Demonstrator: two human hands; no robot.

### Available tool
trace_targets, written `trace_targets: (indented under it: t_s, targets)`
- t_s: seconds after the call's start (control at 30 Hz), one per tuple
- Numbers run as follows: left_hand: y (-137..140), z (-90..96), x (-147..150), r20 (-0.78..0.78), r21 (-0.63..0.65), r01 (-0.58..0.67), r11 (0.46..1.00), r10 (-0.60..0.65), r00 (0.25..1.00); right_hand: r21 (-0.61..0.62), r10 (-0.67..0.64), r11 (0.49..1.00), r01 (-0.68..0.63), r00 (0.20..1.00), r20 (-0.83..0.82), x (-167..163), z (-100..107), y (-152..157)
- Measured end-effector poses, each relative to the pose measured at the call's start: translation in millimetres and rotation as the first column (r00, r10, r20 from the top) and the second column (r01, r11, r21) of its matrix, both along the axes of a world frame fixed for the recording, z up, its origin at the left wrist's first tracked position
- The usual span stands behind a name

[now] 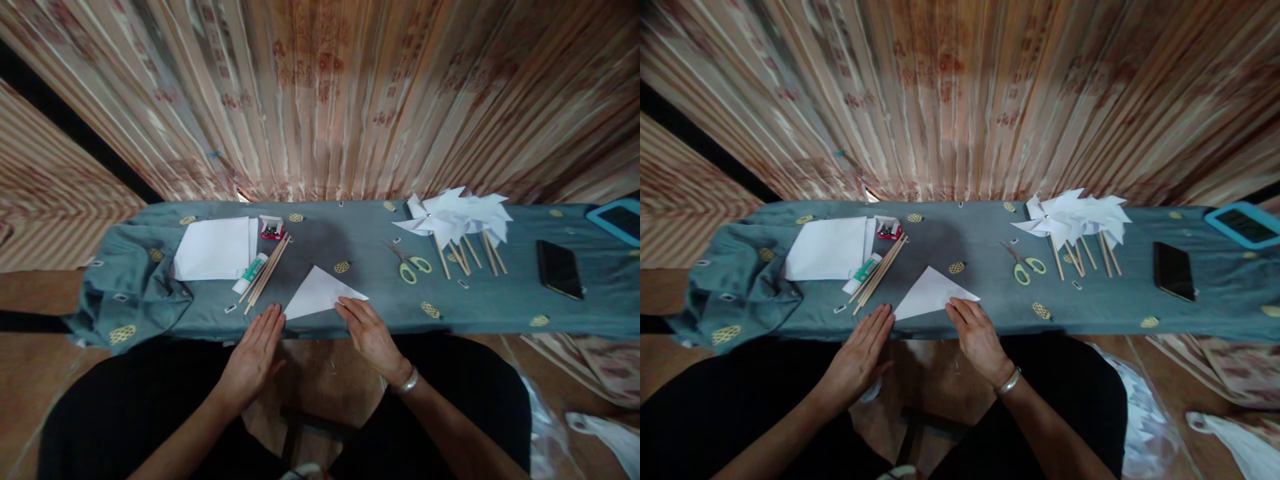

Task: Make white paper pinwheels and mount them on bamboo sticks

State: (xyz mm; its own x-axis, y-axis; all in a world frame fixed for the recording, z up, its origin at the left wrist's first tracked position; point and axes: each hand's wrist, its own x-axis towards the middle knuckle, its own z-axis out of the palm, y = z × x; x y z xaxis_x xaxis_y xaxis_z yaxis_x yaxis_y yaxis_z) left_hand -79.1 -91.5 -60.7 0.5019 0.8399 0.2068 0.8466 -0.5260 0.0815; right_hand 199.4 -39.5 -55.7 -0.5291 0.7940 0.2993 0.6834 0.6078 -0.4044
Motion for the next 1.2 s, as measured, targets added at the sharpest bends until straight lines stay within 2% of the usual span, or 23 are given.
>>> trace_targets:
  t_s: [0.1, 0.2, 0.27, 0.33, 0.4, 0.47, 0.5, 0.57, 0.63, 0.67, 0.73, 0.87, 0.97, 1.07, 1.2]
  targets:
    - [-13, -1.8, -7, 0.019, 0.018, -0.031, 0.999, 0.030, 0.999, 0.033, -0.028, 0.999, 0.029, 0.999, -0.041, 3, 0, 2]
    - [-28, -1.2, -7, 0.090, 0.039, -0.105, 0.994, 0.101, 0.991, 0.043, -0.157, 0.986, 0.163, 0.980, -0.125, 7, 3, 12]
    - [-37, 1.3, -2, 0.166, 0.024, -0.147, 0.989, 0.141, 0.976, -0.011, -0.249, 0.968, 0.251, 0.955, -0.159, 9, 4, 20]
    - [-45, 5.5, 5, 0.277, -0.040, -0.172, 0.984, 0.176, 0.945, -0.078, -0.307, 0.951, 0.299, 0.941, -0.142, 10, 4, 29]
    - [-49, 10.1, 14, 0.415, -0.180, -0.196, 0.964, 0.255, 0.873, -0.123, -0.330, 0.941, 0.316, 0.937, -0.118, 9, 4, 34]
    - [-49, 13.4, 23, 0.541, -0.392, -0.209, 0.896, 0.408, 0.735, -0.142, -0.321, 0.943, 0.303, 0.937, -0.138, 7, 5, 36]
    - [-48, 14.3, 28, 0.589, -0.505, -0.196, 0.840, 0.502, 0.633, -0.143, -0.311, 0.947, 0.289, 0.936, -0.168, 6, 5, 36]
    - [-45, 14.6, 38, 0.631, -0.696, -0.114, 0.709, 0.679, 0.376, -0.148, -0.297, 0.952, 0.267, 0.923, -0.246, 4, 6, 34]
    - [-40, 13.9, 47, 0.601, -0.798, 0.034, 0.601, 0.791, 0.119, -0.188, -0.306, 0.948, 0.256, 0.893, -0.329, 4, 6, 33]
    - [-38, 13.7, 50, 0.567, -0.820, 0.114, 0.561, 0.823, 0.024, -0.224, -0.320, 0.942, 0.251, 0.872, -0.371, 5, 6, 33]
    - [-35, 14.5, 55, 0.507, -0.824, 0.245, 0.511, 0.858, -0.082, -0.312, -0.352, 0.923, 0.225, 0.821, -0.450, 8, 6, 34]
    - [-28, 21.5, 54, 0.489, -0.781, 0.376, 0.499, 0.863, -0.131, -0.478, -0.392, 0.874, 0.085, 0.706, -0.590, 17, 12, 37]
    - [-24, 31.3, 49, 0.526, -0.758, 0.373, 0.535, 0.840, -0.135, -0.566, -0.398, 0.823, -0.051, 0.659, -0.639, 23, 21, 37]
    - [-17, 45.4, 44, 0.577, -0.766, 0.286, 0.575, 0.812, -0.087, -0.588, -0.397, 0.805, -0.079, 0.663, -0.634, 28, 29, 36]
    - [0, 65.8, 42, 0.579, -0.797, 0.215, 0.565, 0.815, 0.006, -0.567, -0.381, 0.819, -0.084, 0.659, -0.648, 31, 36, 32]
